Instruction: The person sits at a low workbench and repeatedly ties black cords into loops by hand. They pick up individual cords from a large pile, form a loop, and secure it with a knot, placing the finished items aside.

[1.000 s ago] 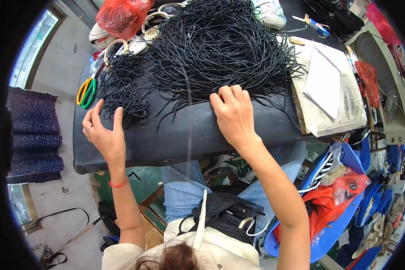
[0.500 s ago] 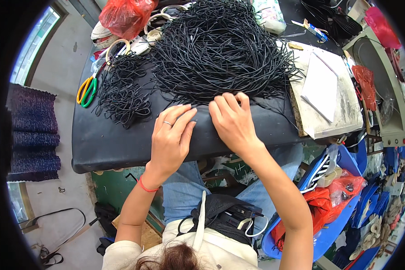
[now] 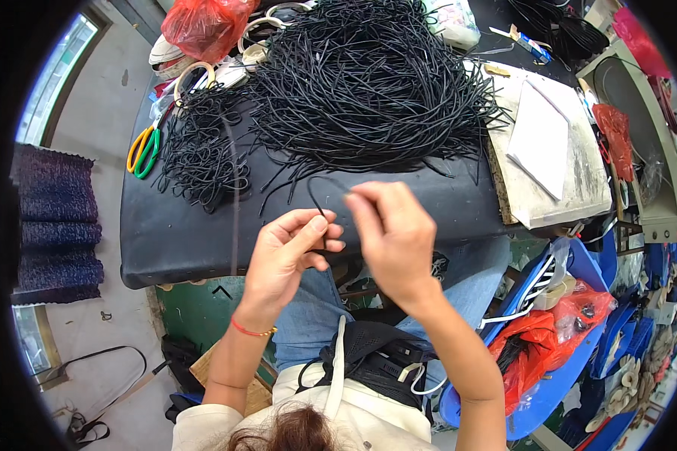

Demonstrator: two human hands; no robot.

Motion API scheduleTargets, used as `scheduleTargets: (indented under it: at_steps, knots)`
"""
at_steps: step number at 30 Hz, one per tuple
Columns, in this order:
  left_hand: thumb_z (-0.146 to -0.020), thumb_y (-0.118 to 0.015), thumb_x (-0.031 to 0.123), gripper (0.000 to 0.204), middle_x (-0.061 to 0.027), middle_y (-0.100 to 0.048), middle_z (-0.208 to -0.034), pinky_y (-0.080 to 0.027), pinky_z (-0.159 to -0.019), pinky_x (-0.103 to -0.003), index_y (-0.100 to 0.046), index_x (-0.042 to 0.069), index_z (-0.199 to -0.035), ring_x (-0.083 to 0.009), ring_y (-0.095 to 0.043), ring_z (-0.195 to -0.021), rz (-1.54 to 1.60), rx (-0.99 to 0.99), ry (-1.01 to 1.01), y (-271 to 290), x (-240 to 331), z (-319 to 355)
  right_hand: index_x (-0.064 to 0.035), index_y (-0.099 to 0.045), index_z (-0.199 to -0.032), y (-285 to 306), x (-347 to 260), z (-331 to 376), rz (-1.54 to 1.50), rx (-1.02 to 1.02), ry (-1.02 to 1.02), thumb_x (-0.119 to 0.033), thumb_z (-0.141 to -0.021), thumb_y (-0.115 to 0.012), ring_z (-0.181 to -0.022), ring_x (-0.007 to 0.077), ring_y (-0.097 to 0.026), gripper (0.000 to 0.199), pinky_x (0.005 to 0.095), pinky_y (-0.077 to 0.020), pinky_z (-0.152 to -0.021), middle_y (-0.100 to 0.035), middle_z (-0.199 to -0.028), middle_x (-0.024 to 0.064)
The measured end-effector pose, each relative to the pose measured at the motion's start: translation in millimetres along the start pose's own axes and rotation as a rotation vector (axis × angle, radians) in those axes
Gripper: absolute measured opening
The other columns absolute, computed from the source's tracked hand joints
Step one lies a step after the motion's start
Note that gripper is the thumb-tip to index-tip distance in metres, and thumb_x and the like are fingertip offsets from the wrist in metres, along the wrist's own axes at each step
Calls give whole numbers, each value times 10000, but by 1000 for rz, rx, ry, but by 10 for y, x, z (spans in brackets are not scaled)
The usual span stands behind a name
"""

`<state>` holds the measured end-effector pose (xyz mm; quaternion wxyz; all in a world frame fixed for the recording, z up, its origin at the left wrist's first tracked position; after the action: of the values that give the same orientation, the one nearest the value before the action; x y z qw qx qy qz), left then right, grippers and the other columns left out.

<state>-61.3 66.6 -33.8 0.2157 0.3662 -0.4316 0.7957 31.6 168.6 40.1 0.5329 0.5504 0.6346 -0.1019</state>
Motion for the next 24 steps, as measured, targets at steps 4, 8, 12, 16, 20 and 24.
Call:
scheduleTargets:
  at_steps: [4,8,12,16,20,24]
  knots:
    - [-872,-575,116,197,-89,-637,-878,-544,-627,-217,-592,-19,-1014,-137,-635,-759,91,48,-89,10,-29,-49,-13,-612,-917,-132,-126,72,-22,-123,53,30,-759,-609,-696,221,-594,164,303,-480,-591,-585,-794,106]
    - [-871,-576,109,179,-75,-638,-872,-537,-621,-204,-610,-14,-998,-112,-619,-754,12,64,-116,-20,-14,-41,-15,-622,-906,-133,-95,113,-95,-130,66,41,-749,-617,-696,212,-611,167,292,-484,-587,-605,-811,107]
    - [-866,-577,101,160,-61,-628,-938,-487,-770,-245,-619,2,-985,-117,-597,-825,-225,100,-330,48,76,-17,-14,-626,-901,-172,-13,176,-169,-167,-71,27,-740,-639,-680,210,-622,167,284,-489,-579,-620,-791,104]
    - [-884,-532,107,125,-63,-611,-924,-493,-766,-277,-599,27,-953,-112,-584,-785,300,42,-99,58,66,-37,-1,-618,-869,42,-23,159,72,-147,150,11,-729,-658,-671,210,-621,146,284,-492,-579,-623,-767,103]
    - [-870,-563,114,136,-46,-607,-850,-501,-745,-275,-617,15,-946,-88,-558,-730,130,-24,39,-13,-45,-30,-7,-608,-888,-1,-211,155,145,-154,278,27,-705,-649,-679,230,-592,191,309,-486,-580,-590,-771,88]
    - [-871,-566,117,137,-49,-614,-813,-521,-717,-272,-620,5,-928,-97,-580,-741,87,-83,62,-83,-69,18,-8,-601,-875,-45,-279,170,145,-142,340,22,-699,-649,-672,236,-578,184,318,-479,-568,-573,-773,90]
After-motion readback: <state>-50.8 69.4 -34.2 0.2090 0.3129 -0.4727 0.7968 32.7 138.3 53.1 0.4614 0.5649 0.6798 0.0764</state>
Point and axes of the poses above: each hand's wrist, its own z-axis away from the middle knuckle, its own y-axis out of the back of the hand, x = y × z, the point moved 8 cm from there along -z, towards the middle knuckle
